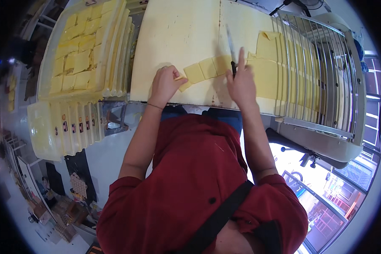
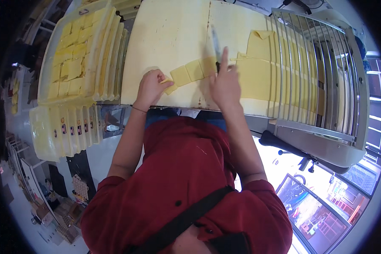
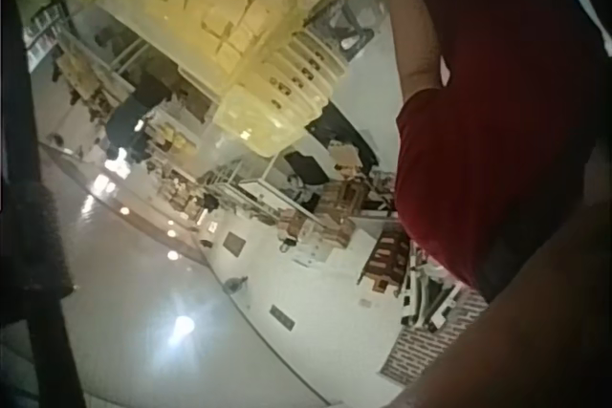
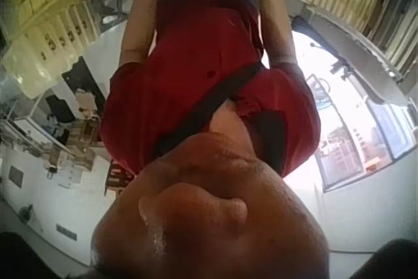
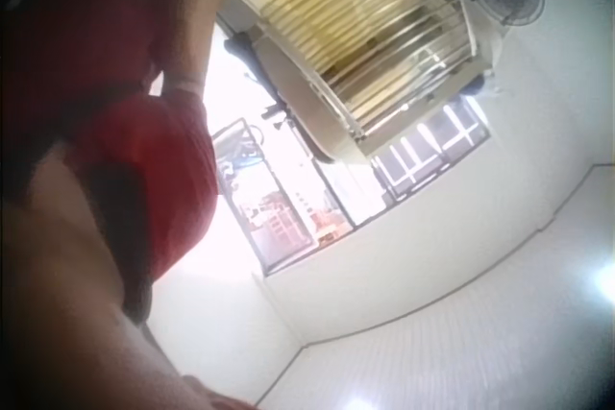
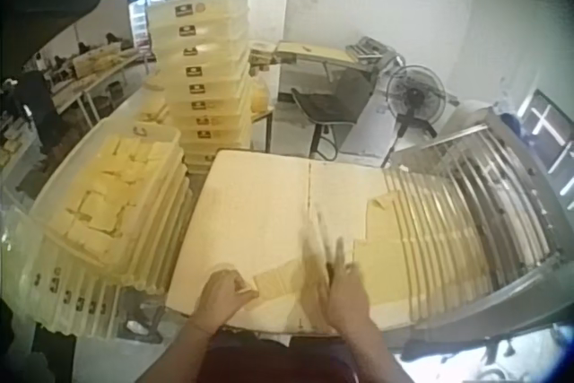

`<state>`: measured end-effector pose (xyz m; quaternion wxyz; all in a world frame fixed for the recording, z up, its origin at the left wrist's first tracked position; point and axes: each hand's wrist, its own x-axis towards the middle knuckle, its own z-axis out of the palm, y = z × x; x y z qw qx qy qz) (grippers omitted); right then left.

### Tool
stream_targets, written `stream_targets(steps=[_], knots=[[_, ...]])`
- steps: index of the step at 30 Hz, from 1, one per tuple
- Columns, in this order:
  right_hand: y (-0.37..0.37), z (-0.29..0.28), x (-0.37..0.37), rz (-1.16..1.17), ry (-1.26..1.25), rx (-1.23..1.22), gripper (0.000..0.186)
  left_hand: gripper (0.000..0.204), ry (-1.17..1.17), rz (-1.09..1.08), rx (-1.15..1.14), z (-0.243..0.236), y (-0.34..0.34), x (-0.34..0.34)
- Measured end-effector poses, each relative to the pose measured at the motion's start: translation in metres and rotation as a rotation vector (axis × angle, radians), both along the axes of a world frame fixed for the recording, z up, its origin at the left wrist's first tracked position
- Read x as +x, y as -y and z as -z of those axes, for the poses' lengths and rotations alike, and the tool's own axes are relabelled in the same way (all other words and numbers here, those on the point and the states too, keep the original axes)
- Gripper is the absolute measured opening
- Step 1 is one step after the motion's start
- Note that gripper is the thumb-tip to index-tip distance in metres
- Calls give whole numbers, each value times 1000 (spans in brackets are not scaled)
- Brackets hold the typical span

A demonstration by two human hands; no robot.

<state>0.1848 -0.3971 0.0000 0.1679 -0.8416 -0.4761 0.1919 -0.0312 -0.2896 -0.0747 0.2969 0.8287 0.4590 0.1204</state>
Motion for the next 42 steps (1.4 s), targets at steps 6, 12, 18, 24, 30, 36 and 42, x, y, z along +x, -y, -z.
stream_targets(steps=[6,12,18,24,30,36,42], knots=[[-15,21,5,-22,274,381,66,18,534,-141,-250,-53,30,-38],[-31,87,-37,-453,370,340,54,10,768,-316,-154,-160,24,-82],[-22,92,-33,-485,285,382,39,21,606,-532,175,-203,-77,-181],[-46,52,-43,-424,198,293,19,33,326,-404,23,-131,-200,-206],[-63,16,-29,-514,-237,141,16,48,-239,-464,496,-151,-185,-161],[-82,-65,-61,-321,-884,456,28,48,940,-224,-617,-189,-79,-66],[-78,-73,-64,-334,-753,732,42,36,878,-192,-692,-173,-113,-84]])
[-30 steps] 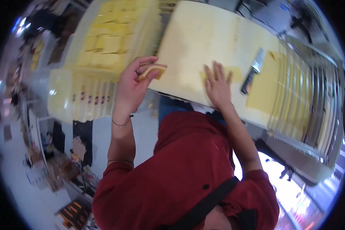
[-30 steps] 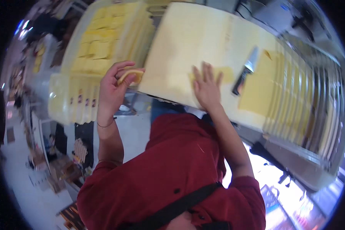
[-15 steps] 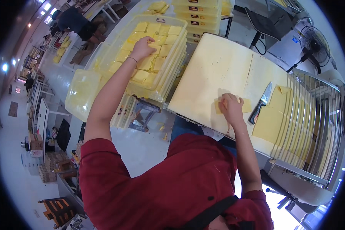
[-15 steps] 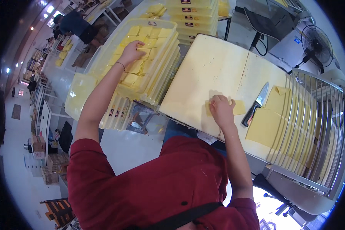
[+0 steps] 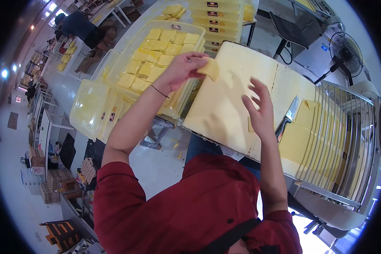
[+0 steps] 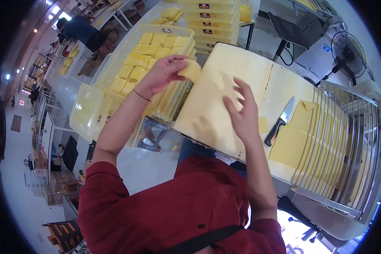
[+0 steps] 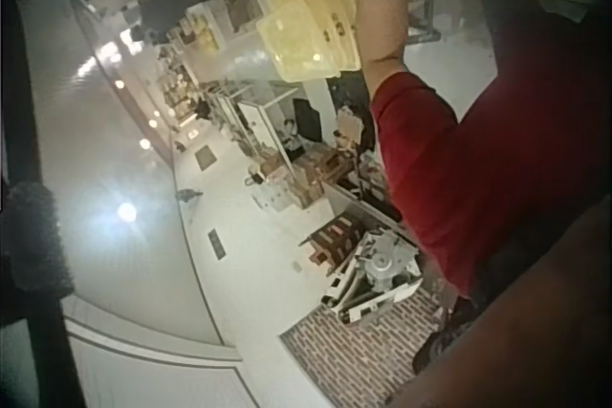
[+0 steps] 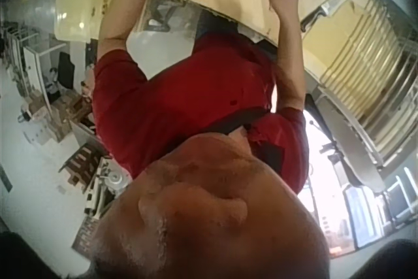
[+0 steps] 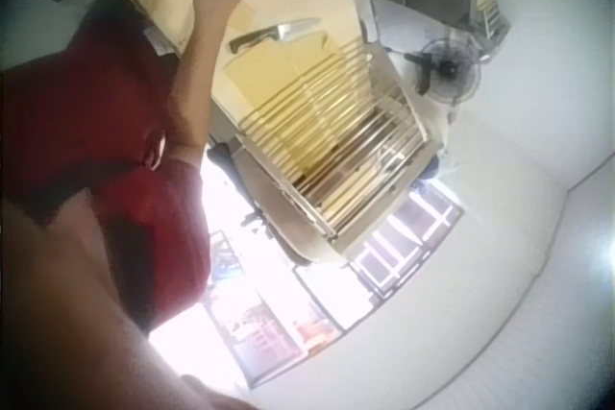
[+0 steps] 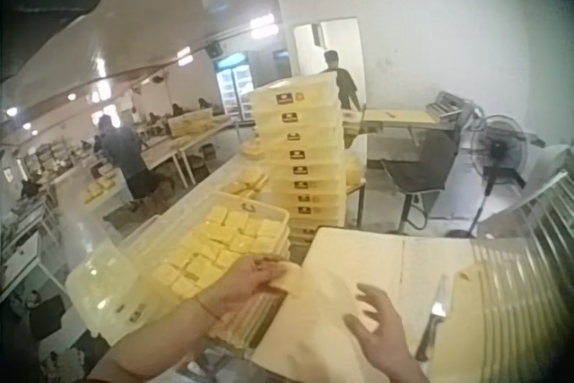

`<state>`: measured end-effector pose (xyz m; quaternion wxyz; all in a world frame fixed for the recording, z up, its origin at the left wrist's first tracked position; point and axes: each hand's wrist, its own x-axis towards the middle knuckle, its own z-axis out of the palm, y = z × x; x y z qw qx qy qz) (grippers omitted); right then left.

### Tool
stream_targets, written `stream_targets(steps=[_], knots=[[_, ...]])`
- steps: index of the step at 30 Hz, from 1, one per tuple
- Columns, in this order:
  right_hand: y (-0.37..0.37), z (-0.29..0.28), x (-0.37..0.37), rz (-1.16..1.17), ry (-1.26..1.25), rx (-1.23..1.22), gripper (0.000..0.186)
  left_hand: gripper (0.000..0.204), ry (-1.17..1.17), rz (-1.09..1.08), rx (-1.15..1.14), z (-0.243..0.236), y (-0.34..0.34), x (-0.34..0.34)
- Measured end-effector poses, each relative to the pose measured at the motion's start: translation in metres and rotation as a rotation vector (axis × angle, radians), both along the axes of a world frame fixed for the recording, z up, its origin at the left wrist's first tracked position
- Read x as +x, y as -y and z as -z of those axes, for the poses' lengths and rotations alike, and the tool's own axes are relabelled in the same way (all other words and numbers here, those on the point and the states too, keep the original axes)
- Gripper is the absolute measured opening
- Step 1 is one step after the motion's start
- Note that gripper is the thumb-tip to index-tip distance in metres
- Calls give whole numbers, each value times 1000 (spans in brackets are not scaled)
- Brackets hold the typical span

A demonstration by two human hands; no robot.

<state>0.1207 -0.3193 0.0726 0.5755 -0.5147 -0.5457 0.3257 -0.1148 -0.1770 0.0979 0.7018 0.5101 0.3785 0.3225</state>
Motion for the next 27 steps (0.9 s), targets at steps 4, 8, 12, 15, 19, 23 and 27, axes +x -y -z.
stream_targets(steps=[4,8,12,15,19,23,27], knots=[[22,107,47,265,799,-100,45,35,-187,-184,114,2,-65,-38],[49,151,42,283,1123,-73,38,35,-426,-270,203,19,-125,-67],[45,154,57,220,1032,-101,29,38,-959,-210,523,39,-146,-83],[33,135,59,187,994,-136,20,46,-1269,-252,837,37,-145,-76],[12,106,79,-9,807,-349,10,58,-1071,-315,915,24,-115,-45],[-7,71,77,-43,462,-190,7,66,-396,66,605,17,-25,28],[-28,34,49,-7,139,-93,11,54,-416,137,739,34,36,75]])
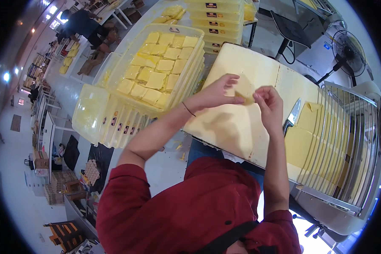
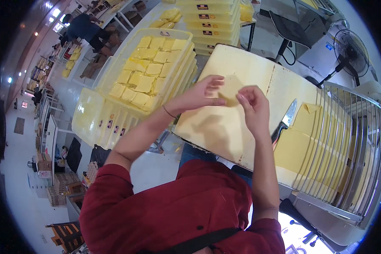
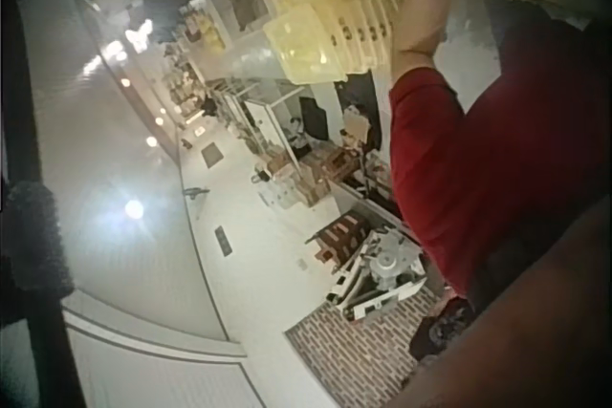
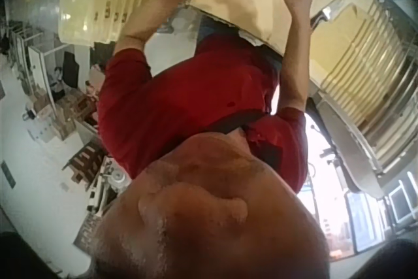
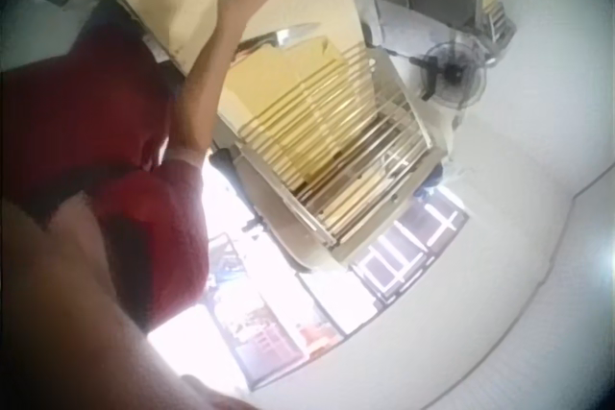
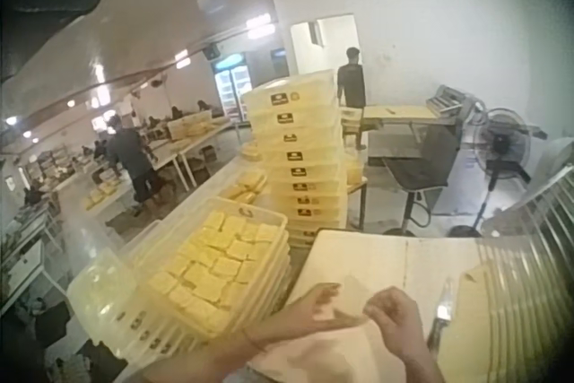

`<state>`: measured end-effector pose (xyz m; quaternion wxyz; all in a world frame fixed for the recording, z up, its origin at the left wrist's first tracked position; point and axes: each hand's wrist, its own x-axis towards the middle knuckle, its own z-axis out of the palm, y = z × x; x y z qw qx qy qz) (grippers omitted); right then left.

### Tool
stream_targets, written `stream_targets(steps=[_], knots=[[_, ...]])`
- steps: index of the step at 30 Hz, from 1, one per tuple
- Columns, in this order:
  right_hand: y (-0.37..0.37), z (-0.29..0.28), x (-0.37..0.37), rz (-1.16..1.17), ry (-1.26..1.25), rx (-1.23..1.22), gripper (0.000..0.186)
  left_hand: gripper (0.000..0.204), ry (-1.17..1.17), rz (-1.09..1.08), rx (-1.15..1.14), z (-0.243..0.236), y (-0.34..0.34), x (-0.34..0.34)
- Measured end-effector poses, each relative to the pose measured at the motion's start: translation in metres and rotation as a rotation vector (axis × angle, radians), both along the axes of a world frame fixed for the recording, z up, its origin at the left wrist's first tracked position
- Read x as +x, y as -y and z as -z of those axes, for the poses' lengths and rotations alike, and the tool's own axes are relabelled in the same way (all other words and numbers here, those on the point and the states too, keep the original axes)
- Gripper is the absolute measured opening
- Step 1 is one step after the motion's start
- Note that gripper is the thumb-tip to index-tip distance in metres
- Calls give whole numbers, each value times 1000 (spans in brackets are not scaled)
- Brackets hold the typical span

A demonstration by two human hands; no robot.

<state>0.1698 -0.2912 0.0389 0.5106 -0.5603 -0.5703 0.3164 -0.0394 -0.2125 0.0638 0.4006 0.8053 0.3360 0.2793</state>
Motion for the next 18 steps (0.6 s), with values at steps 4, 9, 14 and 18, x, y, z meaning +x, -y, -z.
stream_targets(steps=[4,9,14,18], knots=[[-12,-18,-24,20,-489,149,18,52,267,91,-607,8,4,19],[-1,-11,-33,38,-462,64,33,34,400,81,-545,-4,4,10],[0,12,-57,-202,-538,-163,31,32,349,-1,-493,-13,-1,-5],[-4,18,-59,-344,-323,-230,19,29,431,-131,-569,-27,-6,-20]])
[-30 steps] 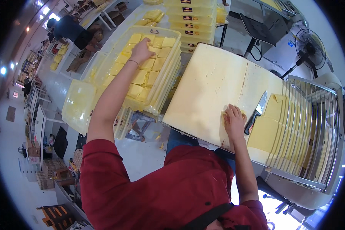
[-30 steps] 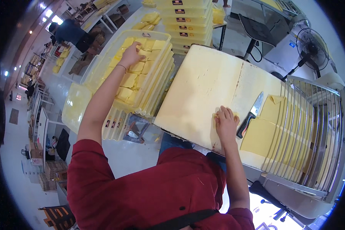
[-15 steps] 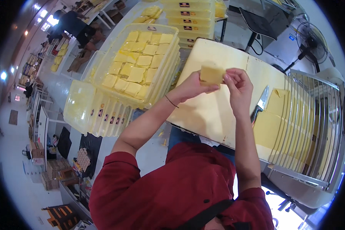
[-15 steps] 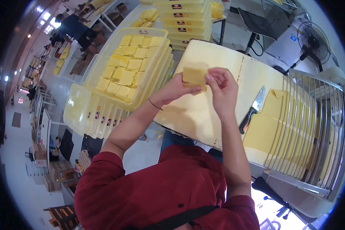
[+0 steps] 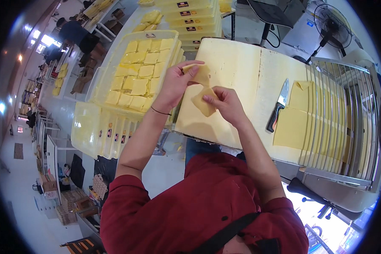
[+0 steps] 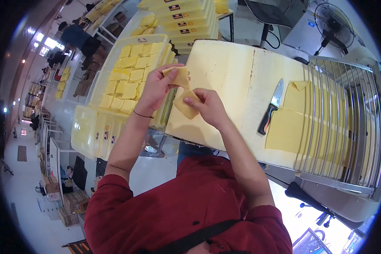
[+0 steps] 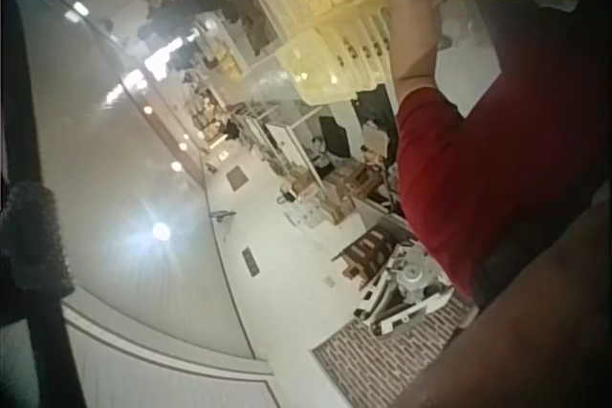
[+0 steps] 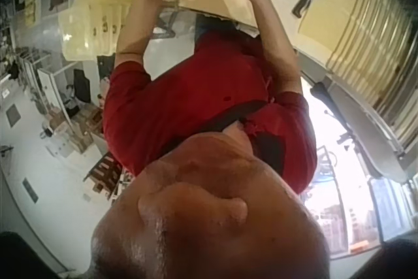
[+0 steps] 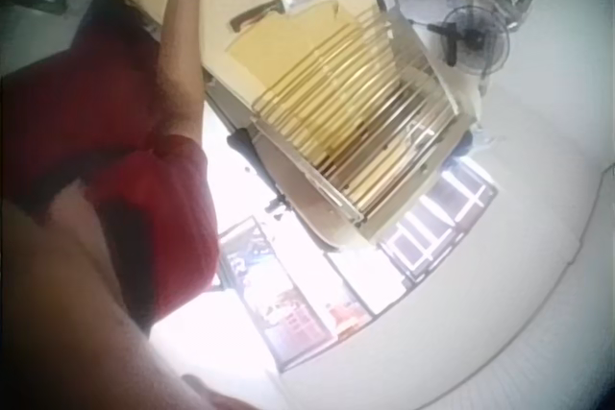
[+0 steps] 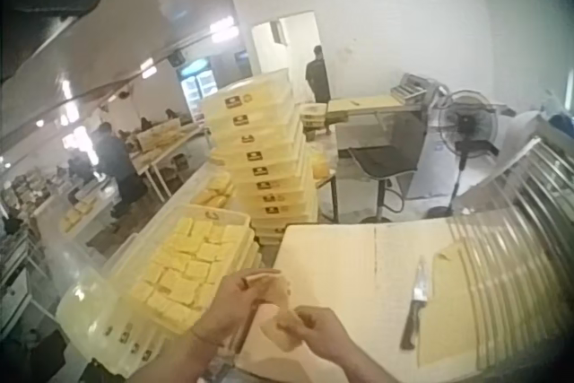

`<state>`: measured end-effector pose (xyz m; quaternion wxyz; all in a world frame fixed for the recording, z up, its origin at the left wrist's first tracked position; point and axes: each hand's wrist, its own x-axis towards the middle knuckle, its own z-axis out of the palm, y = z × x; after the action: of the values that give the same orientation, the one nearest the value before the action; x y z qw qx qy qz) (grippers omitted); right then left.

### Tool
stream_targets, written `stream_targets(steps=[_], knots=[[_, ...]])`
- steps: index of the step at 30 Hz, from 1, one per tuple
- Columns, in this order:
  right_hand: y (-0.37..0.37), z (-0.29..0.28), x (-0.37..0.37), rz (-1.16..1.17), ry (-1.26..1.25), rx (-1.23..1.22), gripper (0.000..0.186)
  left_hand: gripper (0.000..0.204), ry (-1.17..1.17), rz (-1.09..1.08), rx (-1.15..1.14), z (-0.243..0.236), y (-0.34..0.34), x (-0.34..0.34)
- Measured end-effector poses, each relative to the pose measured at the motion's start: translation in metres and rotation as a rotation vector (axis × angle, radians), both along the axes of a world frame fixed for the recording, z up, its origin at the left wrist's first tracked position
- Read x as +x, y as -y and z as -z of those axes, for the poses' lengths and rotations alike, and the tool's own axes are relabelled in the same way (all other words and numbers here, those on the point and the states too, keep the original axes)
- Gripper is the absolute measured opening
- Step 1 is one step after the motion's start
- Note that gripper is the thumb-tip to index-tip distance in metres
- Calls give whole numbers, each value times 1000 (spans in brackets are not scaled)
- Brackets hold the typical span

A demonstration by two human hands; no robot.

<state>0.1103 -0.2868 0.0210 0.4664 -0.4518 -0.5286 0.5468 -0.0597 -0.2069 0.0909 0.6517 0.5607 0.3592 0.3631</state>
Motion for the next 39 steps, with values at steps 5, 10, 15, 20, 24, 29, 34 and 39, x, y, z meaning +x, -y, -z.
stream_targets(steps=[5,10,15,20,24,29,34,39], knots=[[17,27,4,-72,137,7,21,26,51,-220,11,-13,-51,-44],[35,112,7,398,325,51,25,31,-235,-288,114,-15,-165,-98],[41,110,-1,437,421,150,25,34,-441,-340,133,36,-239,-117],[39,115,-1,459,376,131,25,36,-636,-454,195,62,-258,-107],[42,119,-4,449,327,106,22,40,-1258,-468,889,37,-224,-91],[29,122,17,350,111,-75,18,56,-727,89,428,0,-153,-40],[28,27,4,141,-111,-13,38,65,-603,257,1278,4,-10,-12],[43,-40,14,200,-100,162,44,42,-331,408,68,-12,5,-50]])
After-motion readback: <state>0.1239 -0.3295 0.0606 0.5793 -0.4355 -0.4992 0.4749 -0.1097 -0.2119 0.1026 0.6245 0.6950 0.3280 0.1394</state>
